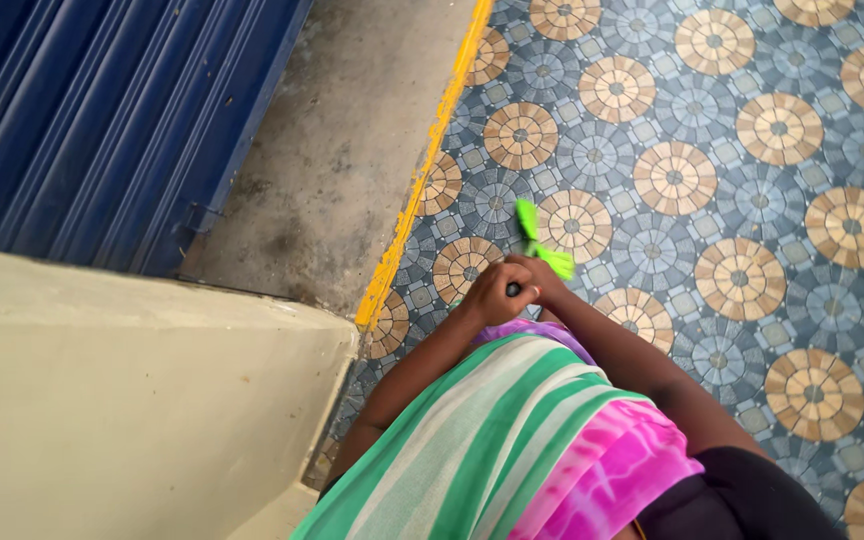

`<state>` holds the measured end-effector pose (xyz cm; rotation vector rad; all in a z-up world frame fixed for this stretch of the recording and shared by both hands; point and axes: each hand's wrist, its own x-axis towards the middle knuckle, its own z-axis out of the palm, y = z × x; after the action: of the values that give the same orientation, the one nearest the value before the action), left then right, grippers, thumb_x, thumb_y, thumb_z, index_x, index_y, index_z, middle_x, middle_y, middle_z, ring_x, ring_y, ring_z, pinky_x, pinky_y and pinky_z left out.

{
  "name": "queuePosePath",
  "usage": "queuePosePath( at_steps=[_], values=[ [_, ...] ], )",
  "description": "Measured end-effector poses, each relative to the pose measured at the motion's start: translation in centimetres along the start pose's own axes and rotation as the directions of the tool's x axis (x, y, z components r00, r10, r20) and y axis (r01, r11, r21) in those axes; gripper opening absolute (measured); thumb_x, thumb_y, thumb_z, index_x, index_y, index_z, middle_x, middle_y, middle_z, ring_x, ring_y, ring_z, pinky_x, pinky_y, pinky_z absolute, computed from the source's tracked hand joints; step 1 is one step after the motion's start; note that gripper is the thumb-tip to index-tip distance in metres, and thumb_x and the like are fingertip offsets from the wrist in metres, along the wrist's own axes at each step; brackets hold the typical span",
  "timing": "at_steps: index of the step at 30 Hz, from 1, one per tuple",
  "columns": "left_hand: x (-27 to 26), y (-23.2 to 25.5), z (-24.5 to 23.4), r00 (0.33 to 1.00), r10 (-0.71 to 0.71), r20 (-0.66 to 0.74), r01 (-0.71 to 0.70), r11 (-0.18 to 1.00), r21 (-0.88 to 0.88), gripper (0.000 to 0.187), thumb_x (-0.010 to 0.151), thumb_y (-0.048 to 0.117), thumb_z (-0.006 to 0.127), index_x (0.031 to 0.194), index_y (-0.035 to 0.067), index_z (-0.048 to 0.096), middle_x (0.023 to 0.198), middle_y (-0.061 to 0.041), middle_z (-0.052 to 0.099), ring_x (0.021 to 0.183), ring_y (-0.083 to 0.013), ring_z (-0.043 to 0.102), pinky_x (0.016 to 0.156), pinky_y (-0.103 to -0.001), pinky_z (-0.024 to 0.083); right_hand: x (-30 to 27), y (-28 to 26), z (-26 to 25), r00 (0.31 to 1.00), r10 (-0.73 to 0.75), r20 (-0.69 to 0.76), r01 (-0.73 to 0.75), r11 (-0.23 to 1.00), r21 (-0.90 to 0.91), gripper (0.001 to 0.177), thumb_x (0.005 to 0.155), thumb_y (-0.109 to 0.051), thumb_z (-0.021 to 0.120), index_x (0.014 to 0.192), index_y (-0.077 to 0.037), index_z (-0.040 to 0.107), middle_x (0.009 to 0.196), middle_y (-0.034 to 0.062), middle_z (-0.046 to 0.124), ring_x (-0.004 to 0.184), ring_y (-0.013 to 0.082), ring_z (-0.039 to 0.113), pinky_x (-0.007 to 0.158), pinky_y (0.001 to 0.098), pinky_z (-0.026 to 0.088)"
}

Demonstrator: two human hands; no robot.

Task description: The person sweeps the tiled floor using a plastic broom, moving dirt and debris along the corners and open walkway.

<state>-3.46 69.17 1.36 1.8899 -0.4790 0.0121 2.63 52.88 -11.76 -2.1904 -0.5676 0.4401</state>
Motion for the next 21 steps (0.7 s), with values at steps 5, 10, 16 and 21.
queuePosePath(
  at_steps=[5,10,16,21],
  values=[
    [0.6,2.5,-2.9,0.968,-0.085,-0.235,0.141,0.962,0.233,0.025,0.082,0.026,0.076,0.076,0.002,0.069,0.078,-0.019,0.070,0.076,-0.0371,0.070,0.072,-0.044,0.054,6.4,-2.0,1.8,0.930,-0.327,0.168,0.327,0.945,0.029,0.028,0.079,-0.025,0.069,0.103,-0.010,0.069,0.098,0.0113,0.074,0.090,0.0330,0.070,0.076,0.0435,0.055],
    [1.4,3.5,-3.7,0.925,-0.140,-0.353,0.222,0.954,0.202,0.026,0.084,0.027,0.075,0.075,0.003,0.068,0.079,-0.015,0.073,0.071,-0.0339,0.071,0.069,-0.042,0.054,9.4,-3.1,3.1,0.737,-0.673,0.060,0.453,0.558,0.696,0.017,0.089,-0.014,0.069,0.101,-0.002,0.072,0.106,0.0098,0.073,0.097,0.0222,0.068,0.084,0.0377,0.055],
    [4.8,2.8,-2.3,0.906,-0.064,-0.419,0.160,0.968,0.196,0.025,0.087,0.021,0.075,0.075,0.002,0.066,0.076,-0.016,0.069,0.072,-0.0342,0.070,0.067,-0.043,0.053,10.6,-1.9,1.4,0.875,-0.474,0.104,0.269,0.653,0.708,0.012,0.090,-0.010,0.067,0.100,-0.005,0.073,0.106,0.0071,0.073,0.097,0.0185,0.068,0.086,0.0331,0.056],
    [7.6,1.9,-0.3,0.913,0.155,-0.378,-0.066,0.969,0.238,0.025,0.089,0.019,0.074,0.075,0.004,0.059,0.081,-0.015,0.068,0.079,-0.0338,0.069,0.072,-0.042,0.054,10.5,0.5,-2.4,0.906,-0.422,0.029,0.414,0.899,0.144,0.019,0.082,-0.027,0.072,0.096,-0.014,0.074,0.099,0.0079,0.076,0.092,0.0299,0.073,0.077,0.0402,0.056]
  ],
)
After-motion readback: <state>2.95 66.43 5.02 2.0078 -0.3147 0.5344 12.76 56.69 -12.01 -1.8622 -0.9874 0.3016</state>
